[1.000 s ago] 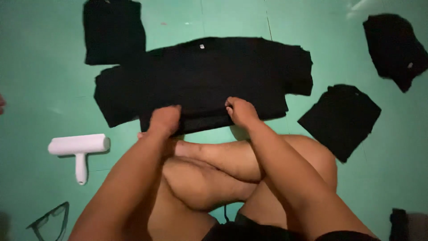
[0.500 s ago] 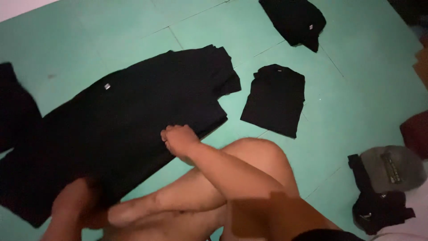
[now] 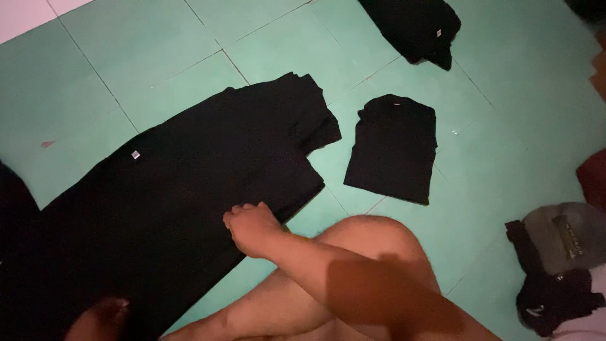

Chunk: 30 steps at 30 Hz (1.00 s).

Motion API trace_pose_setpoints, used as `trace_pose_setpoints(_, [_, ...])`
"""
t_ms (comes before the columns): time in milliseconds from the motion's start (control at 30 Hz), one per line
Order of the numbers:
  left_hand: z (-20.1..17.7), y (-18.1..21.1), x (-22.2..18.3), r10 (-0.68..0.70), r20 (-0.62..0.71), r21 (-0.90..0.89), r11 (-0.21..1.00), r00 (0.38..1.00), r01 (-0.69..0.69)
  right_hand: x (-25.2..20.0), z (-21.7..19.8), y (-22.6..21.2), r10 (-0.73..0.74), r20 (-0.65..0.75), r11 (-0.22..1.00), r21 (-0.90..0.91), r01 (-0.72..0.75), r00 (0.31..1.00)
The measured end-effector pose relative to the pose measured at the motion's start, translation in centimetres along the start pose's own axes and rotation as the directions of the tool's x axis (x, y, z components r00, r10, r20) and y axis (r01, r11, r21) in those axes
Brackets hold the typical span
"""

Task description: The person uses a lint roller to remove lint from black t-shirts and then folds them neatly on the floor.

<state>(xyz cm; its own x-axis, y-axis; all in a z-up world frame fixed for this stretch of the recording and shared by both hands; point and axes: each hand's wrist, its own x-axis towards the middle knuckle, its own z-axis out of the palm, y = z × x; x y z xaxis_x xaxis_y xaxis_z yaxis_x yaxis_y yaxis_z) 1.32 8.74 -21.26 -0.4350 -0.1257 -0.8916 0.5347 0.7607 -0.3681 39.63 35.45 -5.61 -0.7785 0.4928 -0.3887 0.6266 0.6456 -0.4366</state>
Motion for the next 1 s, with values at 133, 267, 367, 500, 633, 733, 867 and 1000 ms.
trace_pose_setpoints(133, [0.5,-0.8,-4.9,0.324,-0.187,-0.131,0.928,0.928,-0.35,0.1,0.2,0.1,-0.01,-0.021,1.0,-0.024,0.009,1.0])
trace_pose_setpoints(267, [-0.5,0.1,-10.9,0.284,-0.142,-0.268,0.911,0.948,-0.313,-0.4,-1.1,-0.5,-0.001,0.0,1.0,-0.006,0.001,1.0])
trace_pose_setpoints(367, [-1.3,1.0,-10.6,0.249,-0.062,-0.146,0.956,0.966,-0.256,-0.4,-0.5,-0.2,-0.004,-0.014,1.0,0.02,0.004,1.0])
trace_pose_setpoints(500, [-0.2,0.3,-11.1,0.276,-0.166,-0.267,0.912,0.947,-0.313,-0.4,0.0,-0.1,-0.017,-0.017,1.0,0.022,0.017,1.0])
trace_pose_setpoints(633, [2.8,-1.6,-5.9,0.356,-0.307,-0.25,0.865,0.883,-0.436,-0.1,0.5,0.2,-0.013,-0.041,1.0,0.027,0.014,0.999])
trace_pose_setpoints(733, [0.4,0.2,-8.9,0.328,-0.244,-0.146,0.918,0.913,-0.368,0.1,0.4,0.2,-0.001,0.011,0.998,0.061,0.001,1.0])
trace_pose_setpoints(867, [-1.4,0.6,-14.2,0.25,-0.094,-0.147,0.954,0.964,-0.262,-0.3,-0.4,0.2,-0.007,-0.022,0.996,0.092,0.009,1.0])
trace_pose_setpoints(1000, [-0.3,-0.8,-11.9,0.314,-0.218,-0.092,0.936,0.924,-0.34,-0.4,-0.9,0.1,-0.01,-0.031,0.994,0.105,0.014,0.999])
